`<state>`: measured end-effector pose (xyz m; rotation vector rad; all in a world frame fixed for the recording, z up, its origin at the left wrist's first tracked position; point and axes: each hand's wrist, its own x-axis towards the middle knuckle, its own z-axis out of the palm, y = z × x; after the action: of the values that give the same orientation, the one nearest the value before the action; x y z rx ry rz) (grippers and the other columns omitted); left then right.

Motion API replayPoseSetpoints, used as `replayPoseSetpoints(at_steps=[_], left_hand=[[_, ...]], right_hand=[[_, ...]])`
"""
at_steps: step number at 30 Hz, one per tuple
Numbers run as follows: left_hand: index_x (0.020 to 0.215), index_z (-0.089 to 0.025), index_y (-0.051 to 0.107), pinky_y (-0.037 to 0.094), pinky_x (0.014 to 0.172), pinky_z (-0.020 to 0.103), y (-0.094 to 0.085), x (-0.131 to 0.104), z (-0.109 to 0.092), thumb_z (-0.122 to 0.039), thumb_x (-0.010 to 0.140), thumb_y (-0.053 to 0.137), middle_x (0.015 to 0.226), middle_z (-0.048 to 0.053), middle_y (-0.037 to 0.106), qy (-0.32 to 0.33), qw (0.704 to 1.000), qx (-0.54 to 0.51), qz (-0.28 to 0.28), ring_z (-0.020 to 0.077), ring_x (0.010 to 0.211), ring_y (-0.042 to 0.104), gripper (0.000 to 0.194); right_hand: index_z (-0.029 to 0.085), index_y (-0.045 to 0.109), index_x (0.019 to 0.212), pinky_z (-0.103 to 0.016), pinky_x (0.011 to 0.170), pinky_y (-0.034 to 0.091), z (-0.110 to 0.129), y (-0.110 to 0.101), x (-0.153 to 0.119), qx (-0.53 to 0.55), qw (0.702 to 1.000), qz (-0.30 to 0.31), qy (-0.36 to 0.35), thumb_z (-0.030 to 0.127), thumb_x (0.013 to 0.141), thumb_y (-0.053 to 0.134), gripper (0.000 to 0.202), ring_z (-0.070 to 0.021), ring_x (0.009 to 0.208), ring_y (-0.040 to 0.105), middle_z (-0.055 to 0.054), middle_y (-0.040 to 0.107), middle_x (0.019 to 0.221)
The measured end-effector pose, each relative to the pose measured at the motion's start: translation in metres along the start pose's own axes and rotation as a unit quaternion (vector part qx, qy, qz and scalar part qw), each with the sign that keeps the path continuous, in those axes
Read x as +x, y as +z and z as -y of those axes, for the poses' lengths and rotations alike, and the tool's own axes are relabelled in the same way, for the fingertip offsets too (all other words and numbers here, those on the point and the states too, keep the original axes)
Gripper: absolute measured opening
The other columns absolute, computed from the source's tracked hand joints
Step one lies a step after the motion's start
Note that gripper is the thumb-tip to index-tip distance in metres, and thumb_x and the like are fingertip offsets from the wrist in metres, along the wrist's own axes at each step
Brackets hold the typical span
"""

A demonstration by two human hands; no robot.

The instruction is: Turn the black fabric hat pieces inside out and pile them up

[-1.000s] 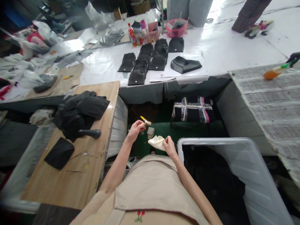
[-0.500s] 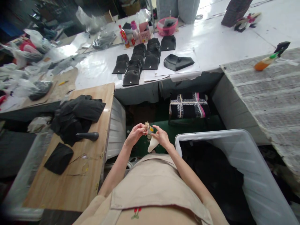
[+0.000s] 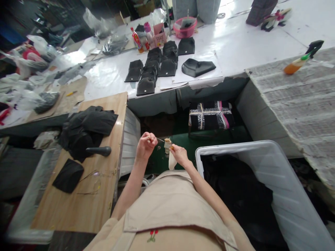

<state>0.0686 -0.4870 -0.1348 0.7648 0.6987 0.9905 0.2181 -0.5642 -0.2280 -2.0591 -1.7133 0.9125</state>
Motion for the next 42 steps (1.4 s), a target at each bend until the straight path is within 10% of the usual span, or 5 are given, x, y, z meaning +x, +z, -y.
replayPoseSetpoints(at_steps=[8,12,24,34,42], left_hand=[[0.068,-0.019,0.043,0.037,0.047,0.016,-0.002,-0.004,-0.078,-0.026,0.077,0.058,0.067,-0.003,0.043,0.181,0.980,-0.028,-0.083,0.0052,0.052,0.042,0.019],[0.069,-0.017,0.051,0.042,0.049,0.017,-0.018,0.001,-0.107,-0.023,0.076,0.063,0.069,-0.002,0.055,0.184,0.961,0.181,-0.097,0.0068,0.055,0.053,0.015],[0.104,-0.021,0.048,0.033,0.033,0.017,-0.018,-0.023,0.024,-0.029,0.086,0.052,0.062,-0.006,0.057,-0.063,0.904,0.424,-0.002,0.0089,0.036,0.051,0.021],[0.082,-0.020,0.057,0.041,0.064,0.026,-0.021,-0.018,0.044,-0.019,0.085,0.057,0.075,0.003,0.062,0.079,0.801,0.588,-0.077,0.0161,0.066,0.058,0.003],[0.077,-0.020,0.051,0.041,0.064,0.026,-0.026,-0.008,0.035,-0.017,0.086,0.055,0.074,0.004,0.059,0.078,0.746,0.660,0.033,0.0176,0.065,0.058,0.011]], right_hand=[[0.021,0.066,0.094,-0.024,0.058,0.031,-0.015,-0.001,-0.011,-0.066,0.993,0.065,0.076,0.038,0.095,0.050,0.023,-0.0196,0.076,0.066,-0.007,0.072,0.086],[0.021,0.066,0.093,-0.024,0.057,0.031,-0.012,-0.006,-0.012,-0.071,0.991,0.076,0.089,0.041,0.095,0.049,0.026,-0.0191,0.078,0.066,-0.006,0.072,0.089],[0.022,0.066,0.089,-0.024,0.057,0.031,0.027,-0.022,-0.015,-0.075,0.993,0.070,0.053,0.043,0.094,0.049,0.028,-0.0182,0.076,0.065,-0.005,0.072,0.086],[0.020,0.066,0.092,-0.025,0.060,0.035,0.038,-0.024,-0.018,-0.090,0.992,0.074,0.047,0.038,0.094,0.050,0.024,-0.0219,0.077,0.067,-0.009,0.072,0.087],[0.020,0.065,0.081,-0.023,0.056,0.029,0.028,-0.025,-0.019,-0.050,0.995,0.088,0.000,0.035,0.091,0.054,0.021,-0.0152,0.071,0.062,-0.003,0.071,0.080]])
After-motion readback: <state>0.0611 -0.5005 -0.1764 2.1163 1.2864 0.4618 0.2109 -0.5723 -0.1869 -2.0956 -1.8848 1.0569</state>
